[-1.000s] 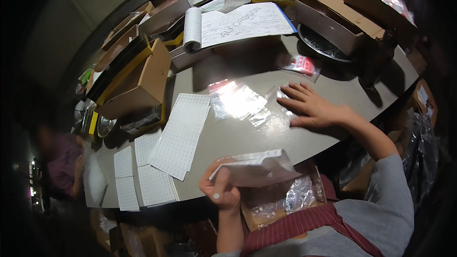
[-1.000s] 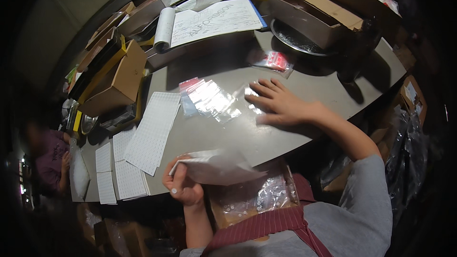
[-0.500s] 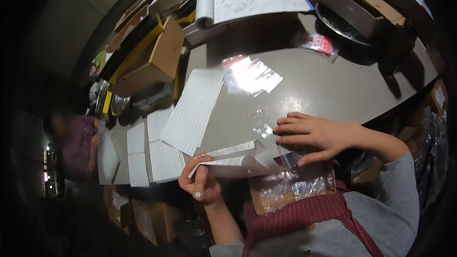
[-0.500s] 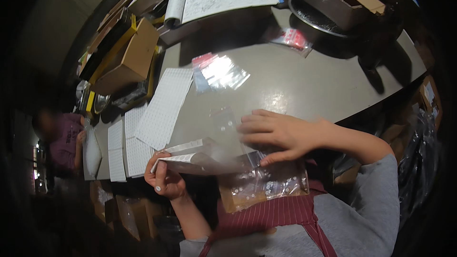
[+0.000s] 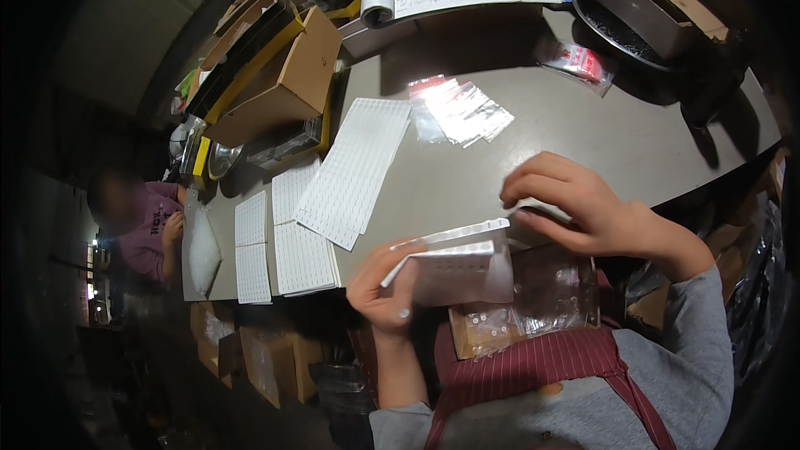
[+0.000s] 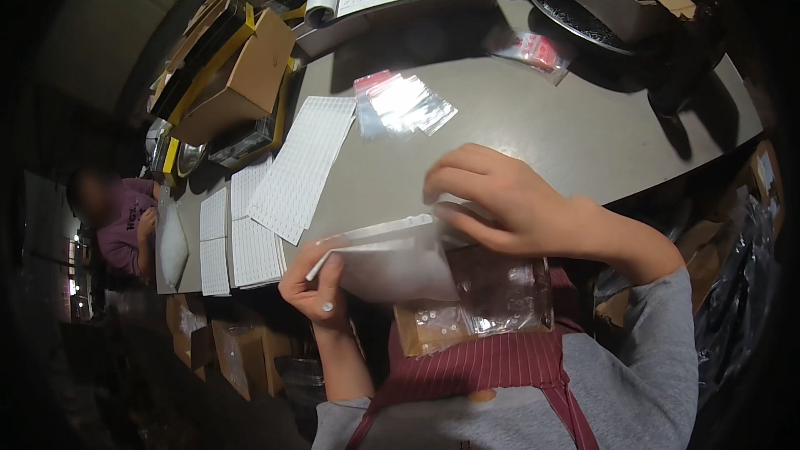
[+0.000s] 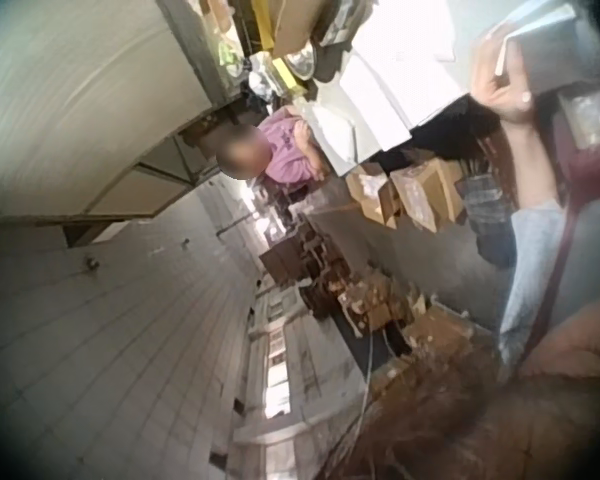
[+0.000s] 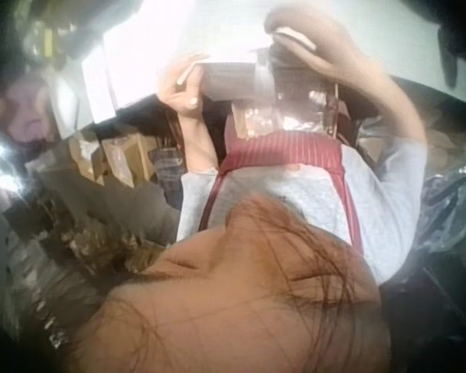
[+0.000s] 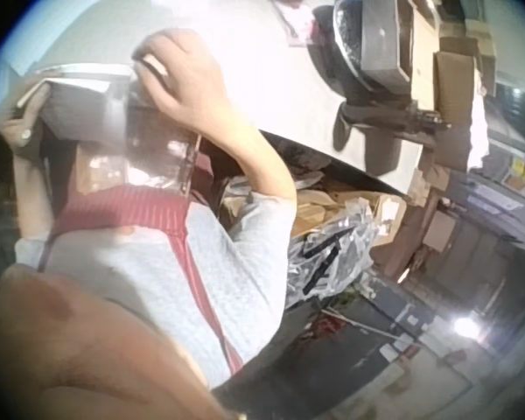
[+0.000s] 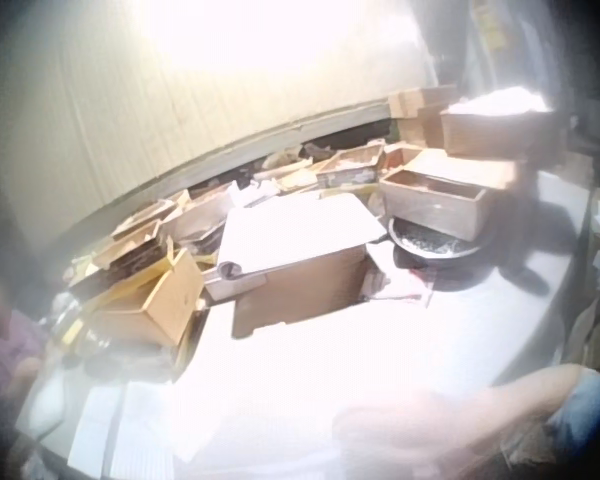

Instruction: The person places small round items into clear plastic bags and then affixes a printed label to each bag. The person handles the items and bags by hand, working at a cluttered table with stacks of labels and plastic bags nearby.

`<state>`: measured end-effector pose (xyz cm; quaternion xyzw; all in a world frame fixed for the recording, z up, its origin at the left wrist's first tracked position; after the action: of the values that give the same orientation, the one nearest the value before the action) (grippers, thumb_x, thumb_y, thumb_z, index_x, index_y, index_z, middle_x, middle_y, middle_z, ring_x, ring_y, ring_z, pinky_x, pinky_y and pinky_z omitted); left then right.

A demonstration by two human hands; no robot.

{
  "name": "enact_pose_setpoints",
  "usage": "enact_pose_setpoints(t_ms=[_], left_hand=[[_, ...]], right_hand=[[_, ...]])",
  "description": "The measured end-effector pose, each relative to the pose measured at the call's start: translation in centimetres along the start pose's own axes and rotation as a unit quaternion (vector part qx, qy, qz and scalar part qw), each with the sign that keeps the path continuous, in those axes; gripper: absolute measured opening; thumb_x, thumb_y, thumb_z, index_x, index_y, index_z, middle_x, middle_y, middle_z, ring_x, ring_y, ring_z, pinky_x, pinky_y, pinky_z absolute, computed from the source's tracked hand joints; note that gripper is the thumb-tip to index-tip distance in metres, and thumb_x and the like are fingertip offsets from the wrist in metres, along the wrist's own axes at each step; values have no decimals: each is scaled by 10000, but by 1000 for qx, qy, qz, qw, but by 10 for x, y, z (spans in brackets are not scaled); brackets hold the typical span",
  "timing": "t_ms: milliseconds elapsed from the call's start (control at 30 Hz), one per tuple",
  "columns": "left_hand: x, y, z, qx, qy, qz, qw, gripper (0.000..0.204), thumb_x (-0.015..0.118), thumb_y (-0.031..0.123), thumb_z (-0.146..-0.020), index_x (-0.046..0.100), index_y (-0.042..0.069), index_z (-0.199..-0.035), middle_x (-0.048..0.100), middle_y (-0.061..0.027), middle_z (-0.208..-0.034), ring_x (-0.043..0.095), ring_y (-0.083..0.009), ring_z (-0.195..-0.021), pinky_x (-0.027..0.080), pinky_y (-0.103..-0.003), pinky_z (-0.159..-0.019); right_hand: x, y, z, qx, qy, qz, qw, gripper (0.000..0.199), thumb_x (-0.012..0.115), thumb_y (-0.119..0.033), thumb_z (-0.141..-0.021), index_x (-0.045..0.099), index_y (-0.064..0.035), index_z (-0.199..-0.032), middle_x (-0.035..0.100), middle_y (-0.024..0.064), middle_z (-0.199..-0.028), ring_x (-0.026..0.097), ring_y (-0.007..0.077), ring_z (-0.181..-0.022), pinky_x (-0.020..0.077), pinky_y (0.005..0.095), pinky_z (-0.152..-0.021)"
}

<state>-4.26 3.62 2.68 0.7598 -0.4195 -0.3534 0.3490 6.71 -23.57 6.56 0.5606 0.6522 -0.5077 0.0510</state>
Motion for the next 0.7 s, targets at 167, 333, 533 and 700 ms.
enact_pose_setpoints(t_ms=[167, 333, 533, 700], left_hand=[[20, 0, -9, 10, -49, -6, 999, 193, 672, -62, -840, 779, -37, -999, 767, -181, -968, 742, -269, -912, 559, -336, -856], [30, -8, -16, -70, -50, 43, 995, 162, 679, -45, -874, 770, -54, -1007, 762, -180, -957, 733, -256, -908, 554, -326, -843], [38, -18, -25, -109, -56, 87, 989, 142, 678, -11, -912, 765, -64, -1011, 764, -160, -964, 719, -213, -913, 544, -314, -846], [42, -26, -29, -185, -45, 158, 969, 146, 685, 28, -937, 765, -59, -1022, 766, -137, -967, 700, -174, -898, 534, -291, -820]], right_hand=[[5, -2, -17, -39, -65, 120, 990, 319, 714, -77, -748, 567, -18, -1025, 571, 145, -969, 589, 340, -930, 512, 416, -822], [13, 7, -16, -53, -55, 228, 971, 321, 702, -79, -688, 548, -21, -964, 556, 136, -929, 581, 324, -894, 516, 388, -804], [12, 14, -17, -17, -83, 226, 970, 329, 709, -55, -696, 556, -19, -985, 556, 137, -934, 583, 319, -899, 516, 382, -789], [14, 19, -23, 4, -83, 217, 973, 328, 709, -42, -706, 560, -30, -997, 550, 139, -944, 579, 323, -911, 522, 391, -778]])
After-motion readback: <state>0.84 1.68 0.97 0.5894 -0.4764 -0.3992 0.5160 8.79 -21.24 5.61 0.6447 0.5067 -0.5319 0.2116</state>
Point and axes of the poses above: each hand's wrist, its own z-axis away from the middle knuckle, its own x-axis out of the palm, y = z × x, the point moved 1 cm from there along -z, towards the middle knuckle
